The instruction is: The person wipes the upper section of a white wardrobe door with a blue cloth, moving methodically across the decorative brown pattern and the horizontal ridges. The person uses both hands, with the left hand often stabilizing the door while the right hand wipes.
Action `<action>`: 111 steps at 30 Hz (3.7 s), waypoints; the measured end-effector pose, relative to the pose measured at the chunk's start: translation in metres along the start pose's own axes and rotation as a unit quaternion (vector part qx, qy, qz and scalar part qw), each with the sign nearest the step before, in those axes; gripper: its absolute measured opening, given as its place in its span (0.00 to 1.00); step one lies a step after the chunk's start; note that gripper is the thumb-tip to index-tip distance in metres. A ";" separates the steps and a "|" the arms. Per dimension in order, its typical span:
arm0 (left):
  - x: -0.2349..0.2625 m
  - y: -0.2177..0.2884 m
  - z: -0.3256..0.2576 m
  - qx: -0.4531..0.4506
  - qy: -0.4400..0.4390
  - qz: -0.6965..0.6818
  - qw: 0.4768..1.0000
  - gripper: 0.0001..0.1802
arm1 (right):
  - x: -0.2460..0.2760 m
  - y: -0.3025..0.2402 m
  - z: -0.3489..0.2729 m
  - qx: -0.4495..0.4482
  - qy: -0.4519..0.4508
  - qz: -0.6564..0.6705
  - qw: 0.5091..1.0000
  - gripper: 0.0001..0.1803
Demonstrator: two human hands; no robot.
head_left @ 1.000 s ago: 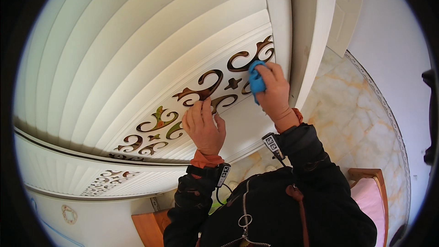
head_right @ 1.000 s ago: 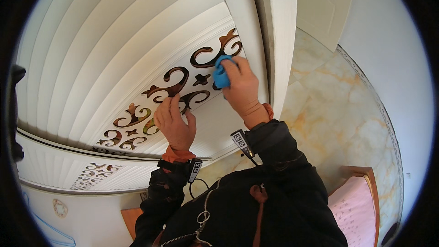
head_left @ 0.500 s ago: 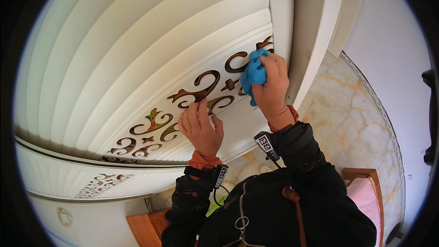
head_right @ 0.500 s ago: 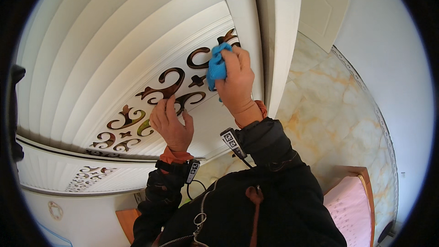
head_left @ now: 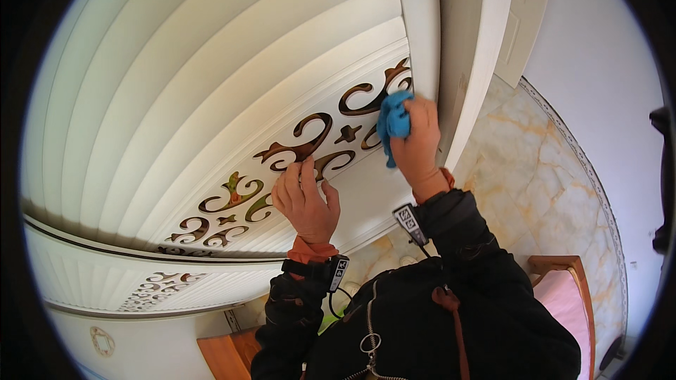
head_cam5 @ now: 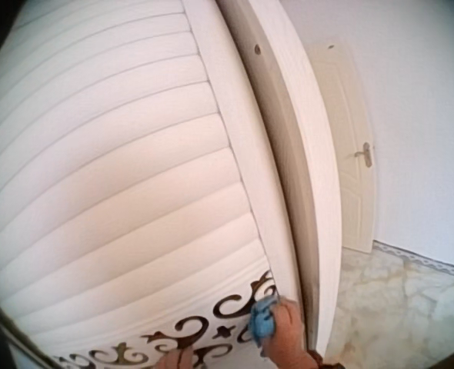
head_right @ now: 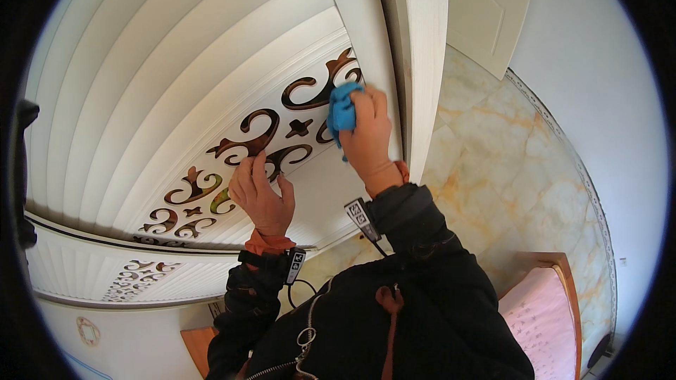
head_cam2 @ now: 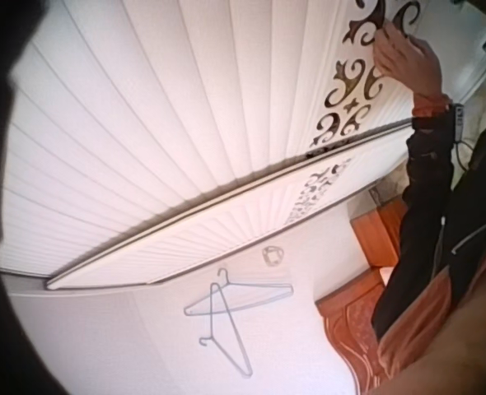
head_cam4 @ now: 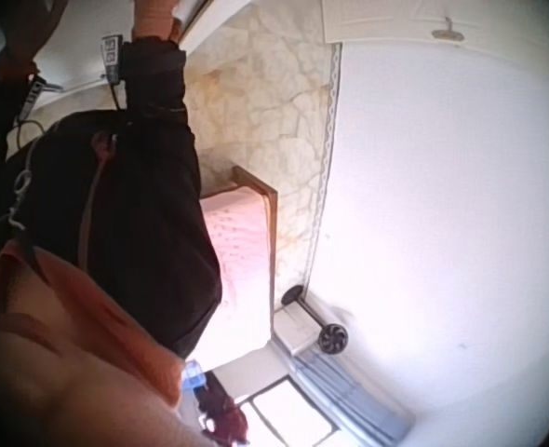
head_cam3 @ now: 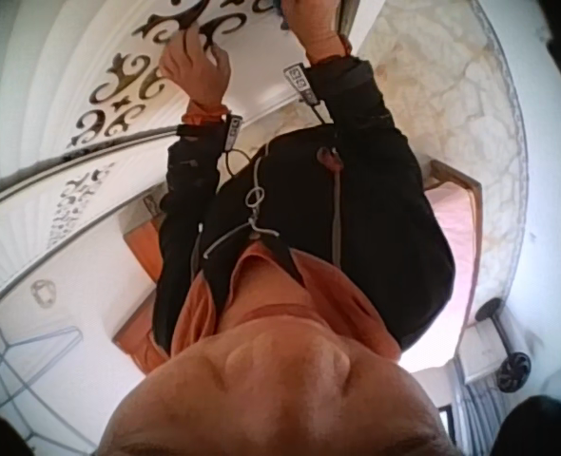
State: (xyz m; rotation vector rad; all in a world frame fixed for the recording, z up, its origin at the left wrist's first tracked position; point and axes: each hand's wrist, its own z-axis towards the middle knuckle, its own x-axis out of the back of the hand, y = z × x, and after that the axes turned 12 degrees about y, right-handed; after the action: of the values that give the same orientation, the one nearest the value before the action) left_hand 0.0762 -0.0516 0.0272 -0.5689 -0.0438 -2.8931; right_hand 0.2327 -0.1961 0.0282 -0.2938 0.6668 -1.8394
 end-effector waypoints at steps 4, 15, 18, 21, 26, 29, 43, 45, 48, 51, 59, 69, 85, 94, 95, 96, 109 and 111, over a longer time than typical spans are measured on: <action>0.000 -0.001 0.001 -0.003 -0.005 0.007 1.000 0.31 | 0.025 -0.005 -0.019 -0.021 -0.121 -0.020 0.992 0.26; -0.004 -0.003 -0.004 -0.007 -0.002 0.004 1.000 0.33 | 0.010 -0.006 0.000 -0.011 -0.026 -0.052 0.998 0.24; -0.005 -0.002 -0.004 -0.001 0.010 0.004 1.000 0.32 | -0.002 -0.030 -0.011 -0.032 -0.036 0.009 0.999 0.24; -0.003 -0.001 -0.002 0.001 0.003 0.001 1.000 0.32 | -0.018 -0.057 -0.012 -0.047 -0.057 0.063 0.995 0.24; 0.002 -0.003 0.000 -0.006 -0.022 0.007 1.000 0.32 | -0.013 -0.052 -0.004 -0.011 -0.081 0.053 0.995 0.24; 0.003 -0.003 0.000 -0.004 -0.025 0.005 1.000 0.32 | 0.011 -0.022 0.004 -0.025 -0.087 -0.021 0.996 0.21; 0.002 -0.001 0.001 0.010 -0.021 0.000 1.000 0.33 | 0.001 -0.040 -0.001 -0.004 -0.131 -0.003 0.991 0.24; 0.003 -0.002 0.001 0.001 -0.035 -0.003 0.999 0.32 | 0.016 -0.017 0.009 0.001 -0.110 -0.056 0.992 0.23; 0.004 -0.001 0.002 0.003 -0.031 -0.008 0.999 0.32 | 0.015 -0.008 0.008 -0.021 -0.065 -0.077 0.995 0.23; 0.004 0.001 0.002 0.015 -0.016 -0.002 1.000 0.32 | 0.005 -0.024 -0.005 -0.029 -0.071 -0.034 0.996 0.23; 0.006 0.001 0.004 0.010 -0.011 -0.006 1.000 0.31 | 0.015 -0.017 0.005 -0.011 -0.104 0.000 0.994 0.23; 0.002 -0.003 0.000 0.004 -0.019 0.002 1.000 0.32 | -0.006 -0.044 -0.047 -0.020 -0.133 0.019 0.991 0.29; -0.001 -0.006 -0.003 0.000 -0.021 -0.002 1.000 0.34 | -0.006 -0.059 -0.049 0.002 -0.174 0.051 0.984 0.29; 0.003 0.000 0.003 0.014 0.000 0.006 1.000 0.28 | 0.010 -0.042 -0.039 -0.009 -0.184 0.008 0.983 0.26; 0.003 -0.001 0.003 0.013 0.002 0.004 1.000 0.28 | 0.008 -0.043 -0.037 -0.006 -0.170 0.024 0.985 0.25; 0.002 -0.001 0.004 0.014 -0.002 0.003 1.000 0.28 | 0.005 -0.045 -0.036 -0.008 -0.153 0.041 0.987 0.24; 0.001 -0.001 0.001 0.011 0.010 0.004 1.000 0.29 | 0.013 -0.032 -0.031 0.014 -0.190 -0.011 0.982 0.26; 0.000 -0.001 0.001 0.016 0.005 0.001 1.000 0.29 | 0.010 -0.031 -0.029 0.012 -0.165 -0.027 0.986 0.28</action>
State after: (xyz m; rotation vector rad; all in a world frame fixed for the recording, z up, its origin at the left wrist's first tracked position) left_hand 0.0759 -0.0505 0.0281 -0.5494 -0.0882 -2.8869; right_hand 0.1899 -0.1889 0.0211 -0.5923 0.4093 -1.7937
